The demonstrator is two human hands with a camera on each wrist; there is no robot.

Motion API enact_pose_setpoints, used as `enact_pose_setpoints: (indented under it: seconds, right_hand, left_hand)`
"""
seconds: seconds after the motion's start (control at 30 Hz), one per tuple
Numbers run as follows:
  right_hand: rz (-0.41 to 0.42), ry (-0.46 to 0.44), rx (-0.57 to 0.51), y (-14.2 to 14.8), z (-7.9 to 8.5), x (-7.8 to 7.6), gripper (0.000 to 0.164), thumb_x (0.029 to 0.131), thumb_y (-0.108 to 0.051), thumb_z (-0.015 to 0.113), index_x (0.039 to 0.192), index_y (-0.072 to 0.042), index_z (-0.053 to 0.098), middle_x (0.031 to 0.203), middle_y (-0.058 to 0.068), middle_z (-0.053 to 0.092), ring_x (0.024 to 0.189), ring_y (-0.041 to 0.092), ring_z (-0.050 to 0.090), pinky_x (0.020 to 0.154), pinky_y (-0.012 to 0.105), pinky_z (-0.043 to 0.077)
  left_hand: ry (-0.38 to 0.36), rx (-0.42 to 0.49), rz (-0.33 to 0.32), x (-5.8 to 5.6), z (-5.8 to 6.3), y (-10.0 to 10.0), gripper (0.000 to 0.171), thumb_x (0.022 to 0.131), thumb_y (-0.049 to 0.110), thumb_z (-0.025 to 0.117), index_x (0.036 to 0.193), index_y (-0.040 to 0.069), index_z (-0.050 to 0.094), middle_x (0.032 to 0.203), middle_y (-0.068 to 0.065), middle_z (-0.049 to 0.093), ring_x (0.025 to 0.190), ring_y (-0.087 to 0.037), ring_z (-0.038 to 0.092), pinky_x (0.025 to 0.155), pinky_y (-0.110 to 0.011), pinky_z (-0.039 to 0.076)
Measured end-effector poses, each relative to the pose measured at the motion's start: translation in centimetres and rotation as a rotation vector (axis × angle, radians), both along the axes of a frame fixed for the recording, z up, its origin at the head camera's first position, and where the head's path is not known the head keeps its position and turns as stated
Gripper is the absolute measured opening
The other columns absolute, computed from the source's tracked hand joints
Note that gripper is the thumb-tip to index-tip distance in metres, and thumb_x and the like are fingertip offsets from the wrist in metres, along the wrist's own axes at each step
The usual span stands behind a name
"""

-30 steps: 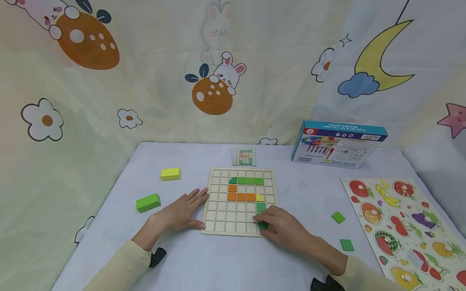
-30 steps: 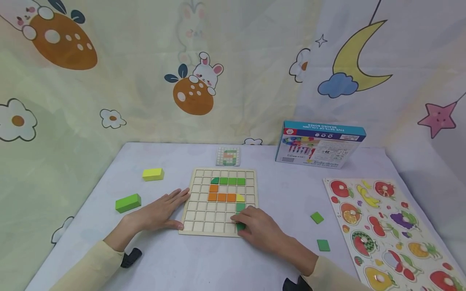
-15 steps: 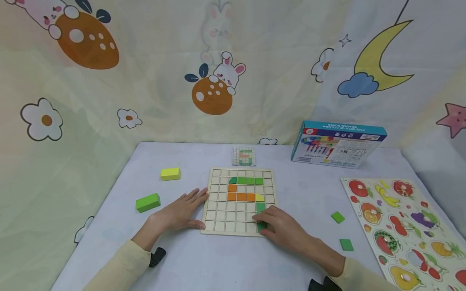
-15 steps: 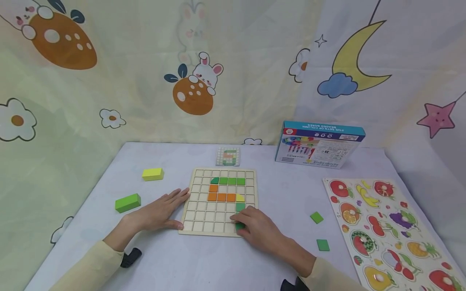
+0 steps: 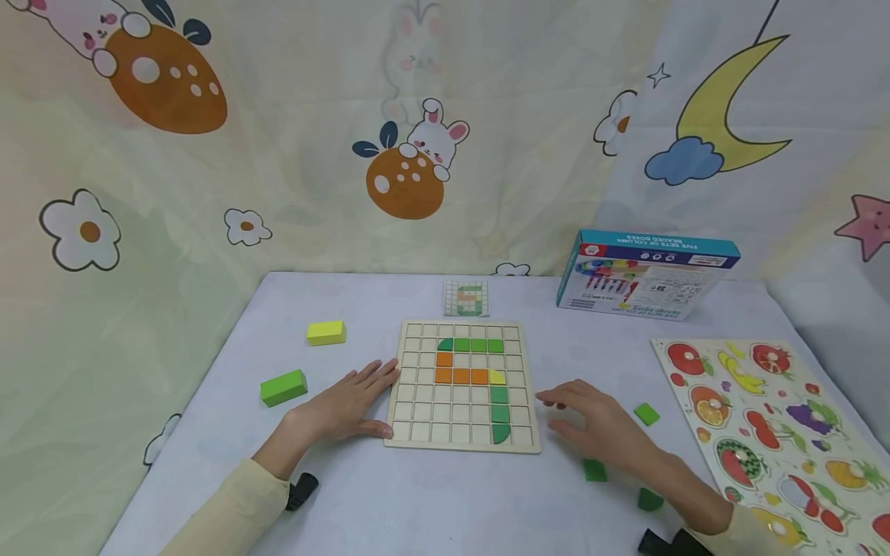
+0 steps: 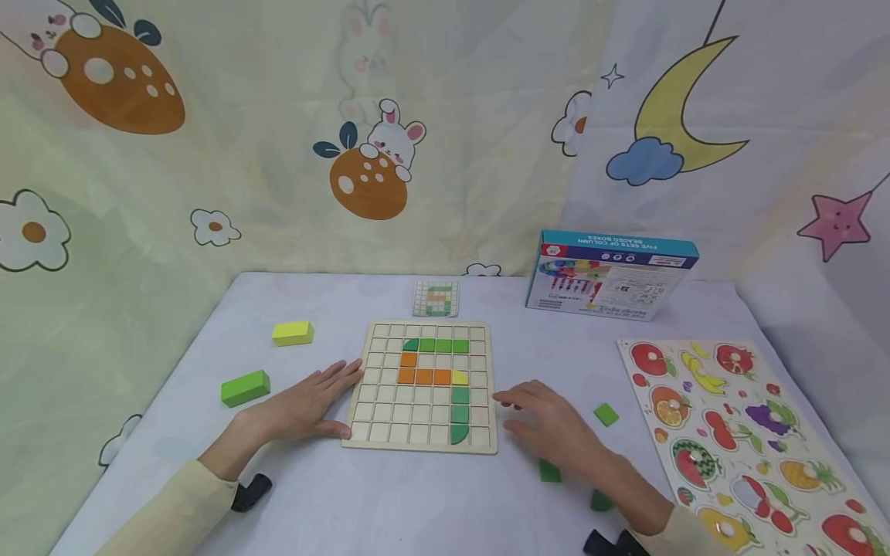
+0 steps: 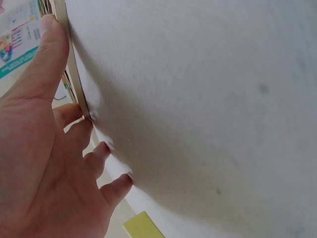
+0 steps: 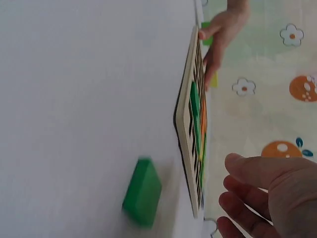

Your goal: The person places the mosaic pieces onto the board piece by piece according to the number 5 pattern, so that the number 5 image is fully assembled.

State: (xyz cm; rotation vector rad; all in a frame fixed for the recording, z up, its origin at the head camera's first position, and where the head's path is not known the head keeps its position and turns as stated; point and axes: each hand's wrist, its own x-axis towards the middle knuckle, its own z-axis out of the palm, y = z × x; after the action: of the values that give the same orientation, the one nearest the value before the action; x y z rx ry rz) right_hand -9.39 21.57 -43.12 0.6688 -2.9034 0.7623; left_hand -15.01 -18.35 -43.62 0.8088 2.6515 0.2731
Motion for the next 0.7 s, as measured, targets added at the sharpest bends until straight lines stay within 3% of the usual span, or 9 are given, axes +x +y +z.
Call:
enact_pose_setpoints:
  seconds: [0.2, 0.37, 0.53, 0.63, 0.7]
  right_hand:
    - [-0.075, -0.085, 0.072, 6.7, 0.8, 1.7, 0.044, 0.077, -0.019, 0.081, 0.119, -0.024, 0.068, 0.108, -0.013, 0.068, 0.097, 0.007, 0.061, 0.081, 0.026, 0.058]
    - [-0.12, -0.149, 0.167, 10.9, 0.0, 3.9, 0.046, 0.073, -0.036, 0.082, 0.116, -0.029, 0.068, 0.11, -0.014, 0.067, 0.1, 0.004, 0.06, 0.081, 0.024, 0.056]
    - [-0.171, -0.239, 0.163, 12.5, -1.3, 5.2, 0.045, 0.074, -0.041, 0.08, 0.117, -0.033, 0.067, 0.113, -0.016, 0.066, 0.102, -0.005, 0.056, 0.084, 0.021, 0.054]
    - [-0.195, -0.234, 0.127, 12.5, -1.7, 5.6, 0.044, 0.074, -0.032, 0.082, 0.116, -0.033, 0.067, 0.11, -0.018, 0.067, 0.1, -0.009, 0.055, 0.084, 0.019, 0.054]
    - [-0.2, -0.178, 0.112, 12.3, -1.9, 5.8, 0.045, 0.072, -0.025, 0.083, 0.114, -0.032, 0.068, 0.107, -0.018, 0.068, 0.099, -0.01, 0.056, 0.082, 0.018, 0.054]
  left_hand:
    - [-0.008, -0.007, 0.005, -0.1, 0.2, 0.2, 0.099, 0.082, 0.06, 0.064, 0.156, 0.013, 0.018, 0.165, -0.004, 0.011, 0.151, -0.032, 0.011, 0.119, -0.057, 0.02]
    - [-0.011, -0.015, 0.006, -0.1, 0.4, 0.1, 0.099, 0.082, 0.059, 0.064, 0.156, 0.012, 0.018, 0.165, -0.004, 0.011, 0.151, -0.032, 0.011, 0.119, -0.057, 0.02]
    - [-0.006, -0.013, 0.001, -0.2, 0.2, 0.0, 0.1, 0.082, 0.06, 0.064, 0.156, 0.012, 0.018, 0.165, -0.004, 0.011, 0.151, -0.032, 0.011, 0.119, -0.057, 0.02]
    - [-0.003, -0.011, -0.002, -0.2, -0.1, 0.0, 0.1, 0.081, 0.061, 0.063, 0.156, 0.012, 0.018, 0.165, -0.003, 0.01, 0.151, -0.032, 0.011, 0.119, -0.057, 0.02]
    - [-0.005, -0.006, -0.004, -0.3, -0.2, 0.0, 0.1, 0.081, 0.061, 0.063, 0.156, 0.012, 0.018, 0.165, -0.003, 0.01, 0.151, -0.032, 0.011, 0.119, -0.058, 0.02]
